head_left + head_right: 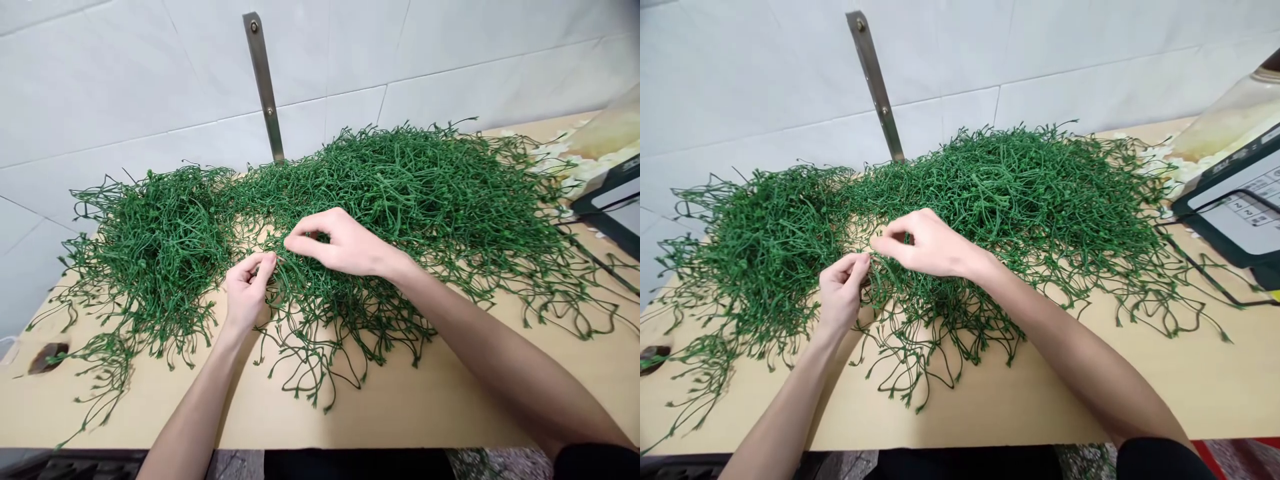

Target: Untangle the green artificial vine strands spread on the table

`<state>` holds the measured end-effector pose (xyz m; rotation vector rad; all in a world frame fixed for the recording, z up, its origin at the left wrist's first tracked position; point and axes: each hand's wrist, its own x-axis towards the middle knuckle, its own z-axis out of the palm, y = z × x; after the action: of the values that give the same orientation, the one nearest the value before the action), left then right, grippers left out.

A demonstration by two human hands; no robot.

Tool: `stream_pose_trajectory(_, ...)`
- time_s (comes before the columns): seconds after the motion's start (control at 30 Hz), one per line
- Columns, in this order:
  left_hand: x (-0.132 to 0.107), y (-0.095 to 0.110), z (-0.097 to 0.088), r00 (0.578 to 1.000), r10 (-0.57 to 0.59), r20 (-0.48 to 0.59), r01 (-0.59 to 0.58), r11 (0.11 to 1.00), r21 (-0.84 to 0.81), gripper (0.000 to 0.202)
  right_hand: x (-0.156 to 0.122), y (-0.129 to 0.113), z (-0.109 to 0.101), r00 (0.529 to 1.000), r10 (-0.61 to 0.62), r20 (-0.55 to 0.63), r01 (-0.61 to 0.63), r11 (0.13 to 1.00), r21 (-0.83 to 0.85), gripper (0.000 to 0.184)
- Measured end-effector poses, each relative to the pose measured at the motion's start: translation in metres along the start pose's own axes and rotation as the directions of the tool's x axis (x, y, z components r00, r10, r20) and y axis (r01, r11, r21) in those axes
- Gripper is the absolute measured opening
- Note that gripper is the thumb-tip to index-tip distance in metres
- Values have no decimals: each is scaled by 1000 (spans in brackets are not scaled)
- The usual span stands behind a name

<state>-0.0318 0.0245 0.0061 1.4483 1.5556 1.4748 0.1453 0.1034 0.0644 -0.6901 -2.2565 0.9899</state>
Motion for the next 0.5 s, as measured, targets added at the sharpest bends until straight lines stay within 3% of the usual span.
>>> stream_pose_trajectory(0.13, -2, 2, 1, 1000, 4, -22, -3, 998, 58, 34, 0, 1, 8, 993, -56, 106, 62, 997, -49, 23)
stream_pose_trajectory(0.3, -3, 7, 0, 1000, 9, 30, -11, 998, 69, 36, 1, 7, 11, 992, -121, 27, 123, 990, -72, 21)
stream_pose_trajectory(0.5, -5, 13, 3, 984, -12, 177, 7, 1000, 26, 40, 0, 7, 21, 984, -176, -17, 165, 947, -277, 22)
